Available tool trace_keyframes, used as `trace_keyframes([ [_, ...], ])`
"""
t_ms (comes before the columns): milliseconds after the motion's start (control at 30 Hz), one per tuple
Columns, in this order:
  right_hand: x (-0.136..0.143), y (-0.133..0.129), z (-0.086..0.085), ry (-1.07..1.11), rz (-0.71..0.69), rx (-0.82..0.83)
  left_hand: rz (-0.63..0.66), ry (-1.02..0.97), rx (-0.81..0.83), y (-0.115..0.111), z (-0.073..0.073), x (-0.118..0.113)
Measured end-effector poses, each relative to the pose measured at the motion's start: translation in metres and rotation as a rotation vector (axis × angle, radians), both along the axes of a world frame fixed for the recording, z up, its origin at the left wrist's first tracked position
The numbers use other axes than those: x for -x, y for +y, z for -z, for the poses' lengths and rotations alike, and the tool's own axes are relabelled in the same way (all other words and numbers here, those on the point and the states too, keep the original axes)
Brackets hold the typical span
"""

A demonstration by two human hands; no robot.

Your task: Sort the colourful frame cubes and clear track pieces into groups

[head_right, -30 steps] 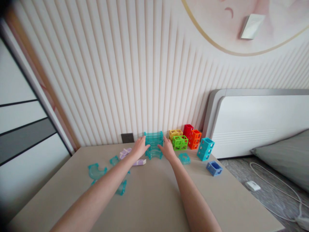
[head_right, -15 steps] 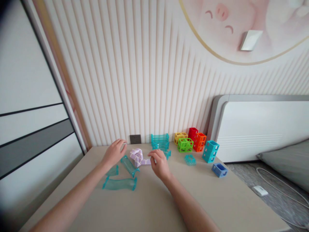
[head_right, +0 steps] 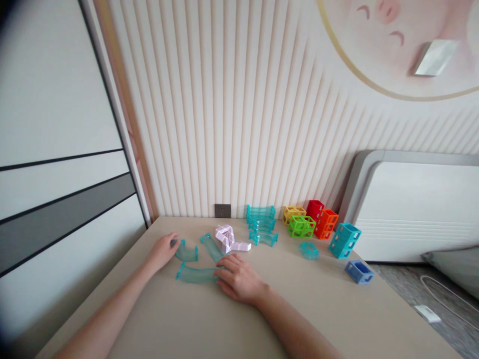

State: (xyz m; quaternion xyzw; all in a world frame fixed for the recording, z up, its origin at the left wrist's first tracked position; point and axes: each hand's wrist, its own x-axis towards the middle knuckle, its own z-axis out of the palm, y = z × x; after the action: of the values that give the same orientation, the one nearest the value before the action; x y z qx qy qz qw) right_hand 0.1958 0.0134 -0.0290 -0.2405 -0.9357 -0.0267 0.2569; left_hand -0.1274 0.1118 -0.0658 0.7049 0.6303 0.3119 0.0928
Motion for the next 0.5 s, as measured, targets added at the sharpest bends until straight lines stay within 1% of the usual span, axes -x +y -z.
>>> trace_keyframes([
  [133,-0.003,0.002,-0.001,-0.003,-0.001,0.011,-0.004,-0.080,0.017,-0.003,-0.002,-0.001],
  [233,-0.003,0.003,0.001,-0.023,-0.005,0.015,-0.001,-0.179,0.006,-0.003,-0.004,-0.002],
  [400,-0.002,0.003,0.002,-0.030,0.018,0.025,-0.002,-0.403,-0.060,0.000,-0.007,-0.001],
  [500,-0.002,0.003,0.002,-0.035,0.014,0.037,-0.009,-0.566,-0.094,0.000,-0.013,0.001],
])
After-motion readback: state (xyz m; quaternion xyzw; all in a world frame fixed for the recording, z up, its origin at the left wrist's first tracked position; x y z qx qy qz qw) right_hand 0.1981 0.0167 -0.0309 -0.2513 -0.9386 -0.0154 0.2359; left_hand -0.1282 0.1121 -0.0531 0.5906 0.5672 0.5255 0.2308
